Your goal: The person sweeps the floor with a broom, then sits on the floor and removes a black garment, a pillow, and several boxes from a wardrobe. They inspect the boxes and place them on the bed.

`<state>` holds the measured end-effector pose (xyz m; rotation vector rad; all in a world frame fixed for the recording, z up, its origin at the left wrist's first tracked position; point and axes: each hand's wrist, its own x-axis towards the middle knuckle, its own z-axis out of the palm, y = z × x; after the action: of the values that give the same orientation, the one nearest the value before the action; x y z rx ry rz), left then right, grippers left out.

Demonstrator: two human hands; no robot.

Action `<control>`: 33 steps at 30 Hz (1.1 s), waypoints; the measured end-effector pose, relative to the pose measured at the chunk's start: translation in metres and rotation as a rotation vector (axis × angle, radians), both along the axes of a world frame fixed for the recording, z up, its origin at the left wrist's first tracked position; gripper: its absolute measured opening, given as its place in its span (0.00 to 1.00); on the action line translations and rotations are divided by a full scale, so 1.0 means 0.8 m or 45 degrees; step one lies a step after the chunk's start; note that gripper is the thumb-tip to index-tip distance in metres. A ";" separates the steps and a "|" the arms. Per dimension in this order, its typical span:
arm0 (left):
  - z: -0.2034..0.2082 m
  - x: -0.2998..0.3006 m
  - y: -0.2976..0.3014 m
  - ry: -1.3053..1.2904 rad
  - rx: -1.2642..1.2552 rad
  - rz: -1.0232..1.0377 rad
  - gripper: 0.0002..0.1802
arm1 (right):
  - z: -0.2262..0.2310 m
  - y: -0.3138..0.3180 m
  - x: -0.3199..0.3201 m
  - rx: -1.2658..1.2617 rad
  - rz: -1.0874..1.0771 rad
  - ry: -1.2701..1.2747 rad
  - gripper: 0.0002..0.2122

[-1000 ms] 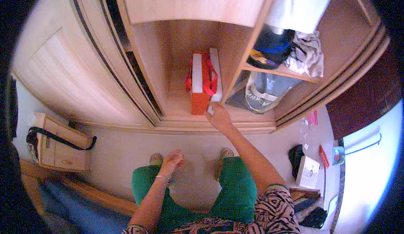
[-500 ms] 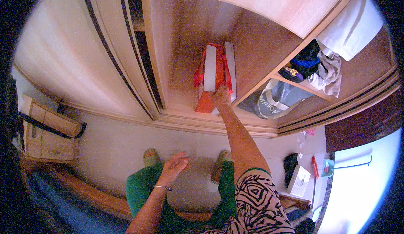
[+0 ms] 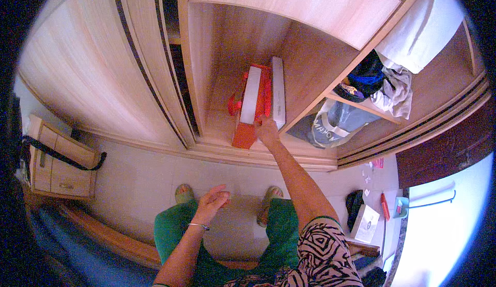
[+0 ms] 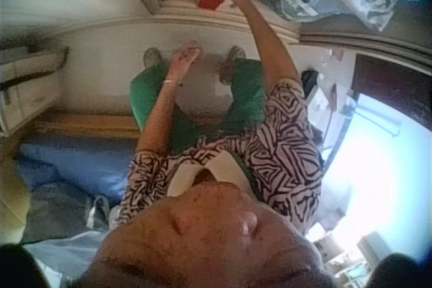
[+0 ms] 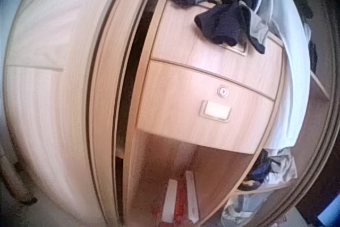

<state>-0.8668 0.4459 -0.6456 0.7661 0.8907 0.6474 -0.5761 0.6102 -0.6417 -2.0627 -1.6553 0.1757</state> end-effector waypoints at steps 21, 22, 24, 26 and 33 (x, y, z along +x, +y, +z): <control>-0.009 0.005 0.005 0.041 -0.023 0.004 0.24 | 0.026 -0.025 -0.023 -0.099 0.199 -0.365 0.07; -0.015 0.002 0.007 0.050 -0.051 -0.001 0.25 | 0.041 -0.027 -0.025 -0.103 0.204 -0.353 0.07; -0.029 -0.003 0.011 0.065 -0.096 -0.014 0.26 | 0.076 -0.036 -0.029 -0.026 0.252 -0.305 0.07; -0.047 -0.003 0.010 0.196 -0.169 0.288 0.29 | 0.112 -0.059 -0.035 0.059 0.309 -0.222 0.08; -0.081 -0.025 0.005 0.351 -0.521 0.227 0.39 | 0.217 -0.189 -0.066 -0.227 0.292 0.253 0.11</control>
<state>-0.8864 0.4499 -0.7101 0.4137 1.3074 0.4967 -0.6286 0.4593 -0.4682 -1.9011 -1.8009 0.6054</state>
